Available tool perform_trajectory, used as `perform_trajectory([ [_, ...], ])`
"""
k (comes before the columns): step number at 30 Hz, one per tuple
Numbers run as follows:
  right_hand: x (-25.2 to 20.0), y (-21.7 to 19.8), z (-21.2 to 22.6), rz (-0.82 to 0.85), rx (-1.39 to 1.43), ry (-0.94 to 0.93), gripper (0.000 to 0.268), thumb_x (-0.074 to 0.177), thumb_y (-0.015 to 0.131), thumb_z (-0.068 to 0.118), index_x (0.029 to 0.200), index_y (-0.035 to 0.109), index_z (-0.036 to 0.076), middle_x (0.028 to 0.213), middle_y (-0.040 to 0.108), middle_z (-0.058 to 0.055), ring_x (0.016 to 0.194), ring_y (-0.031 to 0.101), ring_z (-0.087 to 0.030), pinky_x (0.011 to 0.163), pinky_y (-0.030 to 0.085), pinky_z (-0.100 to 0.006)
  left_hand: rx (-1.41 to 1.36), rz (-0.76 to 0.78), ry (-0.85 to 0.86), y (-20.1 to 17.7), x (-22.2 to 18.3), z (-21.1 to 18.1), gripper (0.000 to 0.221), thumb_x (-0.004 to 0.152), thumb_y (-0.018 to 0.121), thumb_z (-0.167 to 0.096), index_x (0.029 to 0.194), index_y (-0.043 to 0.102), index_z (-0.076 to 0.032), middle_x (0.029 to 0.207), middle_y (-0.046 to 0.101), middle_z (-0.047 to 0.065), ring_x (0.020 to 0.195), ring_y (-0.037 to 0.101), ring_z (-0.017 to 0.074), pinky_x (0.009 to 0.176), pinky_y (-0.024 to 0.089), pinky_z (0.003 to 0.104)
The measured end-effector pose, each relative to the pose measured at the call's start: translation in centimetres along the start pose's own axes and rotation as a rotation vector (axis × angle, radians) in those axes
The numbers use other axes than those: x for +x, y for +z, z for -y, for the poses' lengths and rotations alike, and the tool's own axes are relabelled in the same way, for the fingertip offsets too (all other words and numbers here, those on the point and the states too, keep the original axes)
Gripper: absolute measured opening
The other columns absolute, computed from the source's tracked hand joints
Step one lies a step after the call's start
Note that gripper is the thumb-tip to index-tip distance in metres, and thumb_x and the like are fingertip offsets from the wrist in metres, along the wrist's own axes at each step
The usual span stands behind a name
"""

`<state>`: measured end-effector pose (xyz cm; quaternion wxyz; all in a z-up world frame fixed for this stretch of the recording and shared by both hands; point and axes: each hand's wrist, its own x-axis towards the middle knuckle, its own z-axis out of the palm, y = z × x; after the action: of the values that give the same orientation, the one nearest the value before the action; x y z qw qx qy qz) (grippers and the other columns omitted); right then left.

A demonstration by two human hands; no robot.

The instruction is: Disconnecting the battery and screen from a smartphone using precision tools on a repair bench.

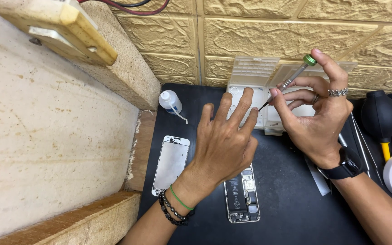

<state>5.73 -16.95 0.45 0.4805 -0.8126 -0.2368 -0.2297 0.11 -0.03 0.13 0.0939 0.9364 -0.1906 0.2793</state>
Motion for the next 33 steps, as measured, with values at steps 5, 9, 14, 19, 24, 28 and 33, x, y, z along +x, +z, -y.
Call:
perform_trajectory([
  [5,-0.1,-0.1,-0.1,-0.017,-0.003,0.017,0.072,0.100,0.087,-0.011,0.152,0.038,-0.003,0.104,0.067,-0.021,0.081,0.075,-0.023,0.068,0.058,-0.024,-0.006,0.002,0.001,0.0,0.0,0.0,0.040,0.077,0.066,-0.022,0.113,0.073,-0.007,0.144,0.058,0.013,0.119,0.056,0.0363,0.082,0.042,0.049],
  [9,0.0,-0.2,-0.1,-0.015,-0.017,-0.013,0.071,0.101,0.087,-0.011,0.151,0.037,-0.005,0.106,0.067,-0.022,0.080,0.075,-0.024,0.068,0.059,-0.025,0.013,-0.008,0.006,-0.1,0.1,0.0,0.037,0.077,0.067,-0.021,0.110,0.072,-0.008,0.144,0.057,0.012,0.118,0.057,0.0355,0.080,0.042,0.048],
  [14,0.1,-0.7,-0.2,-0.023,0.003,-0.062,0.072,0.105,0.084,-0.015,0.155,0.034,-0.002,0.104,0.068,-0.023,0.084,0.076,-0.026,0.072,0.062,-0.027,-0.024,-0.005,0.001,-0.1,0.0,0.1,0.038,0.079,0.064,-0.021,0.113,0.072,-0.007,0.145,0.057,0.013,0.119,0.056,0.0371,0.083,0.043,0.050],
  [19,0.2,-1.4,0.5,-0.035,0.028,-0.079,0.075,0.105,0.083,-0.020,0.155,0.030,-0.004,0.109,0.063,-0.027,0.087,0.077,-0.033,0.073,0.063,-0.031,-0.020,-0.047,-0.011,-0.8,0.0,0.4,0.033,0.077,0.066,-0.009,0.109,0.072,-0.005,0.142,0.059,0.013,0.115,0.058,0.0365,0.079,0.042,0.046],
  [24,0.2,-3.0,3.4,0.009,-0.042,-0.215,0.072,0.110,0.082,-0.026,0.155,0.029,-0.007,0.113,0.064,-0.033,0.090,0.078,-0.037,0.078,0.065,-0.037,0.008,-0.135,0.030,-2.8,-0.4,0.4,0.008,0.079,0.063,0.001,0.086,0.063,-0.004,0.128,0.065,0.012,0.088,0.052,0.0297,0.067,0.034,0.040],
  [28,-1.5,-3.4,5.0,0.047,-0.033,-0.162,0.073,0.106,0.083,-0.022,0.154,0.030,-0.005,0.125,0.058,-0.036,0.086,0.076,-0.033,0.072,0.063,-0.032,-0.049,-0.028,0.120,-3.8,-1.5,0.8,0.015,0.071,0.071,-0.007,0.082,0.060,-0.007,0.108,0.061,0.009,0.087,0.051,0.0298,0.066,0.034,0.040],
  [33,-4.9,-3.5,5.9,0.134,0.024,-0.009,0.072,0.098,0.081,-0.016,0.151,0.033,-0.009,0.106,0.062,-0.027,0.086,0.076,-0.030,0.076,0.062,-0.029,-0.263,0.125,0.148,-2.9,-3.2,0.8,0.012,0.069,0.070,-0.006,0.078,0.063,-0.009,0.098,0.060,0.007,0.089,0.058,0.0296,0.058,0.043,0.042],
])
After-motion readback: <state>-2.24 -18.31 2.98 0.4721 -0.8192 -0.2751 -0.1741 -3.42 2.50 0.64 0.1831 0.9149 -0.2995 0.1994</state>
